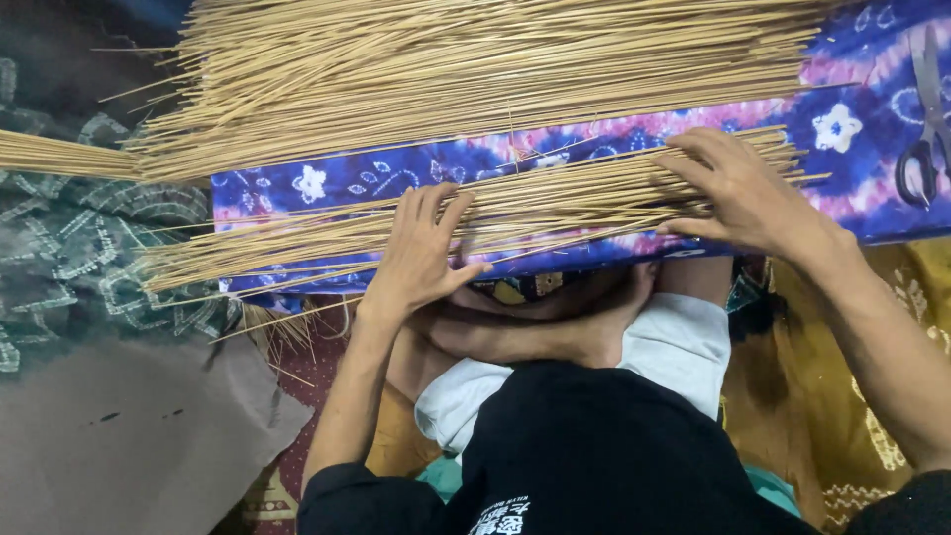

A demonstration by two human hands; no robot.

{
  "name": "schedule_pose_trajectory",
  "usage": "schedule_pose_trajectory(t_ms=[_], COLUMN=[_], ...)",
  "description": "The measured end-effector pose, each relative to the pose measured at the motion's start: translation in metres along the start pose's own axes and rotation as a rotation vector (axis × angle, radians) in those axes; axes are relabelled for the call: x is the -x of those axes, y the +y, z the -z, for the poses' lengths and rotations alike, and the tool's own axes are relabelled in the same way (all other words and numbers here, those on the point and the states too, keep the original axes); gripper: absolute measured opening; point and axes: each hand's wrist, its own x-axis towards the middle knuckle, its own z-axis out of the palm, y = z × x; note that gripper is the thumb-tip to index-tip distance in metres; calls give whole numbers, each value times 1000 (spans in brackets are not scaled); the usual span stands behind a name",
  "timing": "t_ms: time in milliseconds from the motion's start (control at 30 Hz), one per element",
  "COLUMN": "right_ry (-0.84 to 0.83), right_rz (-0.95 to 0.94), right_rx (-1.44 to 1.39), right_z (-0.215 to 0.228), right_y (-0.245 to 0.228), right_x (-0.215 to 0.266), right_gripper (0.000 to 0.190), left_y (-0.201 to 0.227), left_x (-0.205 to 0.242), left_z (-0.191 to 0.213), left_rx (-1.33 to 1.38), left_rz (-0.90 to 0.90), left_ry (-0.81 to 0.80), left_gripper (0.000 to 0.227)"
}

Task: Organizing and weaving thin wooden sticks by hand on a floor mat.

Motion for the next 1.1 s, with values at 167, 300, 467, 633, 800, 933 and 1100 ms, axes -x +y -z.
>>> schedule_pose_trajectory(t_ms=[167, 300, 467, 633, 800, 933, 1100], right_ry=[-55, -50, -28, 13, -4, -34, -27], right_rz=[40, -13, -21, -19, 19, -73, -113], right_rx=[-24, -22, -71, 7, 135, 154, 63], right_z=[-40, -42, -34, -34, -61, -81, -68], right_y=[10, 13, 10, 4, 13, 16, 11], right_x=[-12, -15, -17, -15, -3, 8, 5], right_gripper=[94, 89, 76, 67, 70, 69, 71], left_y=[-12, -16, -21, -9, -8, -10, -25], left_x=[0, 2, 3, 4, 7, 2, 1], left_z=[-17, -19, -23, -29, -39, -16, -29], left_rx=[-78, -6, -53, 9, -208, -95, -155], left_rz=[36, 7, 60, 15, -5, 57, -17], left_ry=[-107, -68, -184, -108, -274, -304, -141], left_gripper=[81, 95, 109, 118, 121, 106, 78])
